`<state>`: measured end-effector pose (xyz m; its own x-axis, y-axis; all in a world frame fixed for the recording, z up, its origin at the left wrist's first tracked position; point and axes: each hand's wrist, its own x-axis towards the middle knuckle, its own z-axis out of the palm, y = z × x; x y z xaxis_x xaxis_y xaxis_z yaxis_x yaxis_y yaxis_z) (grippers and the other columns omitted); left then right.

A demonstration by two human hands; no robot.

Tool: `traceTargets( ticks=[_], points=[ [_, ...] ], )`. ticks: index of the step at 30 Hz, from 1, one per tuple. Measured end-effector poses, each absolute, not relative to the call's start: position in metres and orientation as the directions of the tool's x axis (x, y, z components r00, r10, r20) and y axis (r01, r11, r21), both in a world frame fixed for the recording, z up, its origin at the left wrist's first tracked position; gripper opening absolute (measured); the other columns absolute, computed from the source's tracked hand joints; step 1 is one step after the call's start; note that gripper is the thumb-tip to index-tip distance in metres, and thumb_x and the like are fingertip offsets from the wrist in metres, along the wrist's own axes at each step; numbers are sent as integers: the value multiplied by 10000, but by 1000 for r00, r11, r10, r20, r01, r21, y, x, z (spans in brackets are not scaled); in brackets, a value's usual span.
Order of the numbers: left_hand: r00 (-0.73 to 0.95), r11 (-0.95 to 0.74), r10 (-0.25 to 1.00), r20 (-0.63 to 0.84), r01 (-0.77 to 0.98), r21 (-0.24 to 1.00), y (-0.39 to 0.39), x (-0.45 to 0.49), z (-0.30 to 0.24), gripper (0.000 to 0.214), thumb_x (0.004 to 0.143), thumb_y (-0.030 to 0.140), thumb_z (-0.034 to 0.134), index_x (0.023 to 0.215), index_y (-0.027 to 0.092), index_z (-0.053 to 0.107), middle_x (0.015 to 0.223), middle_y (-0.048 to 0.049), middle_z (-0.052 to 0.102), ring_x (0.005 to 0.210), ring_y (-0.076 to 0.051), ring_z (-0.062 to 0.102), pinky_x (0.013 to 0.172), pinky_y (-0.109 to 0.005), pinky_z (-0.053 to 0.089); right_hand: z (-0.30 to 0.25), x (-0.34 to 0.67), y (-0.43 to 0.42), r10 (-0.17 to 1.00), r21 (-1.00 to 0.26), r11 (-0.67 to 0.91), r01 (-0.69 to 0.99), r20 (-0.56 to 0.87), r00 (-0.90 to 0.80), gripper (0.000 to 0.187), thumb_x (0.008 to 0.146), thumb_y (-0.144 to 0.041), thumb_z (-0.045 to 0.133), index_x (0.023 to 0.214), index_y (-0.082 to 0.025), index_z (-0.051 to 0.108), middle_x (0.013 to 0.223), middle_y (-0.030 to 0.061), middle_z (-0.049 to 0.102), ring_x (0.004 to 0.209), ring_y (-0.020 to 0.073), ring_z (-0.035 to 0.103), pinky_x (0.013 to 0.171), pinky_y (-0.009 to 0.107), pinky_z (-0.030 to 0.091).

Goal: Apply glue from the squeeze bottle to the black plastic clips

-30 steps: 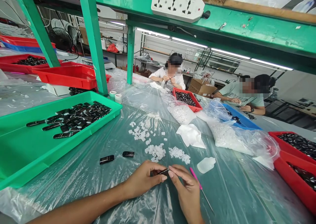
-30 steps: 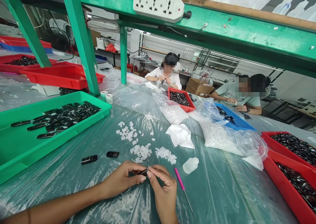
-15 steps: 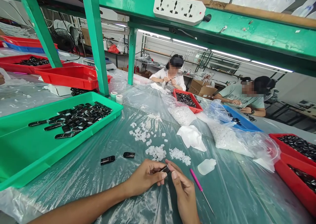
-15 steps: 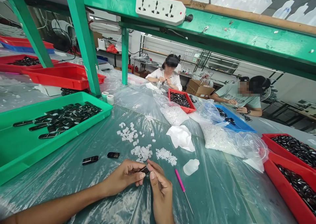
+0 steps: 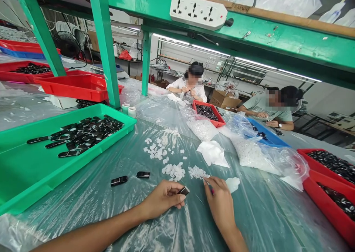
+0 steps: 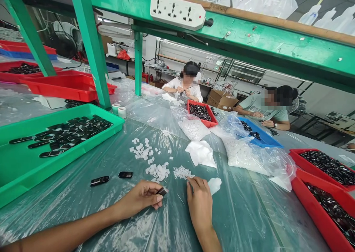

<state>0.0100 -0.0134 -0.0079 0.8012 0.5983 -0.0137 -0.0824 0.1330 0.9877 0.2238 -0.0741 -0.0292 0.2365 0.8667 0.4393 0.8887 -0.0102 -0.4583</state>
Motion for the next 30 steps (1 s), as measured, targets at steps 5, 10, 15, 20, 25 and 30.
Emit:
traceTargets(
  ticks=[5, 10, 15, 20, 25, 30],
  points=[
    [806, 125, 592, -2, -89, 988, -14, 10, -6, 307, 788, 397, 611, 814, 95, 655, 714, -68, 635, 629, -144, 568, 638, -254, 451, -34, 230, -67, 877, -497, -9, 868, 413, 245, 212, 842, -300, 482, 854, -229, 681, 863, 87, 615, 868, 289, 504, 802, 454, 369],
    [809, 83, 587, 33, -101, 991, -15, 10, -8, 293, 814, 376, 588, 796, 92, 656, 722, -69, 630, 635, -139, 559, 631, -240, 437, -29, 224, -67, 867, -645, -1, 764, 380, 322, 163, 812, -322, 525, 804, -221, 653, 863, 81, 619, 875, 285, 515, 815, 444, 368],
    [805, 75, 592, 50, -116, 990, -14, 11, -9, 303, 814, 371, 594, 874, 84, 668, 728, -74, 633, 634, -139, 555, 634, -239, 434, -23, 207, -74, 880, -861, 38, 508, 270, 392, 192, 803, -371, 551, 786, -191, 618, 743, 47, 648, 707, 198, 607, 678, 322, 488],
    [809, 20, 583, 74, -106, 994, -14, 10, -5, 317, 827, 378, 577, 891, 84, 676, 754, -84, 638, 642, -139, 545, 627, -232, 420, -18, 192, -80, 894, -958, 57, 282, 175, 413, 244, 712, -411, 656, 806, -188, 684, 789, 55, 701, 743, 204, 646, 684, 314, 518],
    [814, -10, 574, 93, -107, 994, -15, 10, -4, 311, 834, 381, 567, 884, 92, 672, 747, -77, 629, 645, -138, 530, 624, -231, 406, -10, 180, -88, 915, -1000, -4, -1, -4, 403, 215, 673, -364, 715, 844, -233, 733, 912, 50, 715, 888, 214, 636, 815, 316, 482],
    [809, 6, 582, 86, -110, 994, -15, 12, -8, 304, 816, 376, 593, 893, 93, 673, 712, -57, 603, 631, -129, 501, 620, -228, 387, -6, 169, -91, 908, -999, 17, -50, -5, 419, 171, 644, -330, 740, 792, -246, 740, 833, 39, 728, 810, 207, 655, 771, 306, 502]
  ],
)
